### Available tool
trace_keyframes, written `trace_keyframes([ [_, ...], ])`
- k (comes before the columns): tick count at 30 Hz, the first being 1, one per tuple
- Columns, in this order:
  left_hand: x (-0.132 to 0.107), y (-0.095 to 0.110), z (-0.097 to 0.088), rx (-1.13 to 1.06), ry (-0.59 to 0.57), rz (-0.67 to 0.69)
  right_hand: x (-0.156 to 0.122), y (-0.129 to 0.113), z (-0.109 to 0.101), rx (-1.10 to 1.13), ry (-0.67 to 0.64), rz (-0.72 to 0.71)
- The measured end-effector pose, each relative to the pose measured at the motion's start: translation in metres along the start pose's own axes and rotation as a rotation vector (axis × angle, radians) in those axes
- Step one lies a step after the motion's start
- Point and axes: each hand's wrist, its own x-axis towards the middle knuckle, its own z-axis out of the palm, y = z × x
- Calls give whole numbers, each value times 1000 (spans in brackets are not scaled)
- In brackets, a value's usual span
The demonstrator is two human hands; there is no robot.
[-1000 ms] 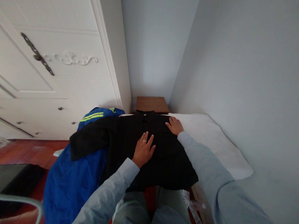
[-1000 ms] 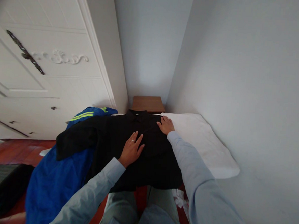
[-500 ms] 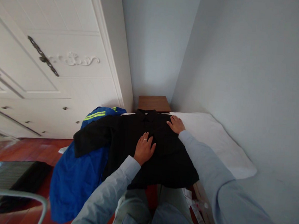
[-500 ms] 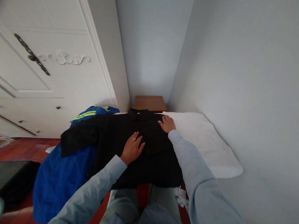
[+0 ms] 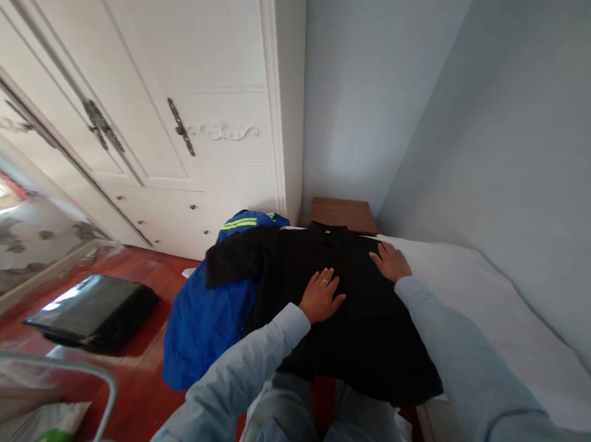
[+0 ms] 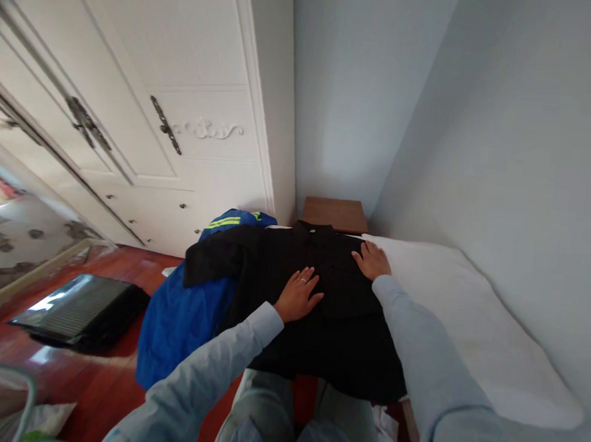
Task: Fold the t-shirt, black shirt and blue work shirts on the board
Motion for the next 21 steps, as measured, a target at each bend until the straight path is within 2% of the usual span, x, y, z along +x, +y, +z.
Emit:
trace_keyframes([
  [3, -4, -14, -23, -123, 15, 25, 2, 1, 3, -28, 4, -14],
  [5, -10, -33, -50, -163, 143, 7, 2, 1, 3, -43, -9, -21],
  [7, -20, -59, -84, -143, 308, -58, 2, 0, 0, -47, -28, -16],
  [10, -42, -109, -140, -6, 479, -281, 3, -7, -9, -49, -71, 37],
  [12, -59, -143, -171, 123, 451, -508, 5, -19, -19, -64, -51, 78],
  [14, -75, -174, -194, 148, 351, -750, 8, -43, -32, -56, 48, 41],
  [17, -88, -205, -208, -162, 267, -995, 11, -101, -49, 65, 172, -221],
  [20, -88, -217, -205, -437, 244, -1026, 7, -176, -57, 232, 44, -589],
  [21, -86, -217, -203, -486, 256, -1011, 4, -200, -58, 268, -11, -662],
])
